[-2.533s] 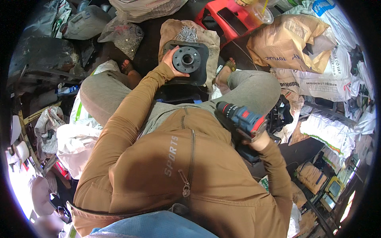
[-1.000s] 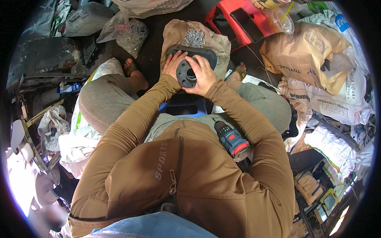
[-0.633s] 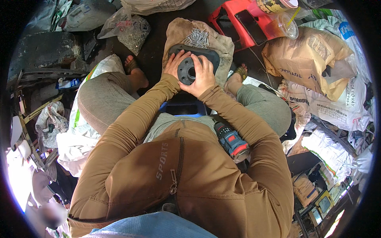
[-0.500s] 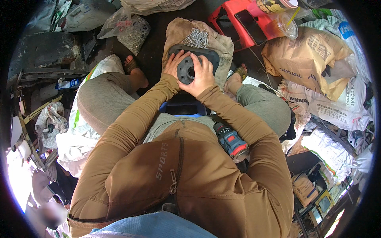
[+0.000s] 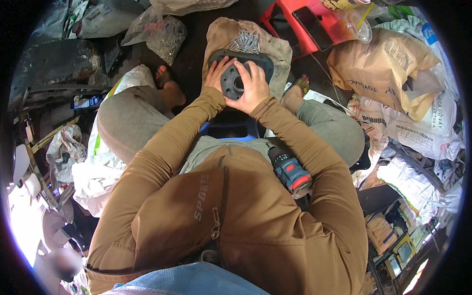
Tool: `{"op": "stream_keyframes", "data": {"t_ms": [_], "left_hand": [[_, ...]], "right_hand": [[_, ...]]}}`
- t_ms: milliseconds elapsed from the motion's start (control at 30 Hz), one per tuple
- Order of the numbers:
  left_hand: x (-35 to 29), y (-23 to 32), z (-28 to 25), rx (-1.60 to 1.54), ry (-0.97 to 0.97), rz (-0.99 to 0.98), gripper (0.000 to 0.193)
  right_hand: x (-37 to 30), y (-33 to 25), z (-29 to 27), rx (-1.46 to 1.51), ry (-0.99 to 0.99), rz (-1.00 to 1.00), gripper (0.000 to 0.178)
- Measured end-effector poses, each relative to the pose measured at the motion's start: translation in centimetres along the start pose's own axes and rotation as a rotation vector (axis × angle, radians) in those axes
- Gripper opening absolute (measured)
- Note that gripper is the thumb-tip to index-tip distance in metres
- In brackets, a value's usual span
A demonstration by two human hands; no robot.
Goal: The person retrieves a circular metal part from a white sack and places it on a black base. They then use a cordless drill to fasten screws into the part, repeating this process for multiple units. The person periodically reaches into the sack to retrieve additional parts.
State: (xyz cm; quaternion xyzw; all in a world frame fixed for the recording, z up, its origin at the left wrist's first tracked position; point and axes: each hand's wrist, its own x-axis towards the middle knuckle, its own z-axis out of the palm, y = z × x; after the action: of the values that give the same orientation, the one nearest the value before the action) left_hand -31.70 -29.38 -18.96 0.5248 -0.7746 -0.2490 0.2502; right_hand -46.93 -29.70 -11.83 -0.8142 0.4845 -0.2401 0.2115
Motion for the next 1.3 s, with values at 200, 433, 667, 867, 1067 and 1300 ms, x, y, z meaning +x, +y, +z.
{"op": "stream_keyframes", "data": {"t_ms": [200, 433, 667, 867, 1067, 1300], "left_hand": [[0.00, 0.10, -0.39, -0.014, -0.034, -0.008, 0.077], [0.06, -0.14, -0.02, 0.014, -0.037, -0.011, 0.076], [0.24, -0.03, -0.06, 0.044, -0.067, -0.031, 0.072], [0.23, 0.08, -0.15, 0.033, -0.064, -0.036, 0.070], [0.07, 0.09, -0.13, 0.031, -0.020, -0.005, 0.070], [0.20, 0.29, -0.30, 0.024, -0.030, -0.021, 0.075]], "right_hand": [[0.00, 0.21, -0.15, -0.015, -0.013, -0.022, 0.097], [-0.06, 0.33, -0.06, -0.003, -0.025, -0.011, 0.101], [-0.01, 0.60, -0.67, 0.024, -0.034, -0.071, 0.104], [-0.12, 0.44, -0.18, 0.021, 0.017, -0.060, 0.101], [-0.27, 0.43, 0.11, 0.014, 0.040, -0.043, 0.099], [-0.12, 0.89, -0.26, 0.042, 0.008, -0.083, 0.097]]}}
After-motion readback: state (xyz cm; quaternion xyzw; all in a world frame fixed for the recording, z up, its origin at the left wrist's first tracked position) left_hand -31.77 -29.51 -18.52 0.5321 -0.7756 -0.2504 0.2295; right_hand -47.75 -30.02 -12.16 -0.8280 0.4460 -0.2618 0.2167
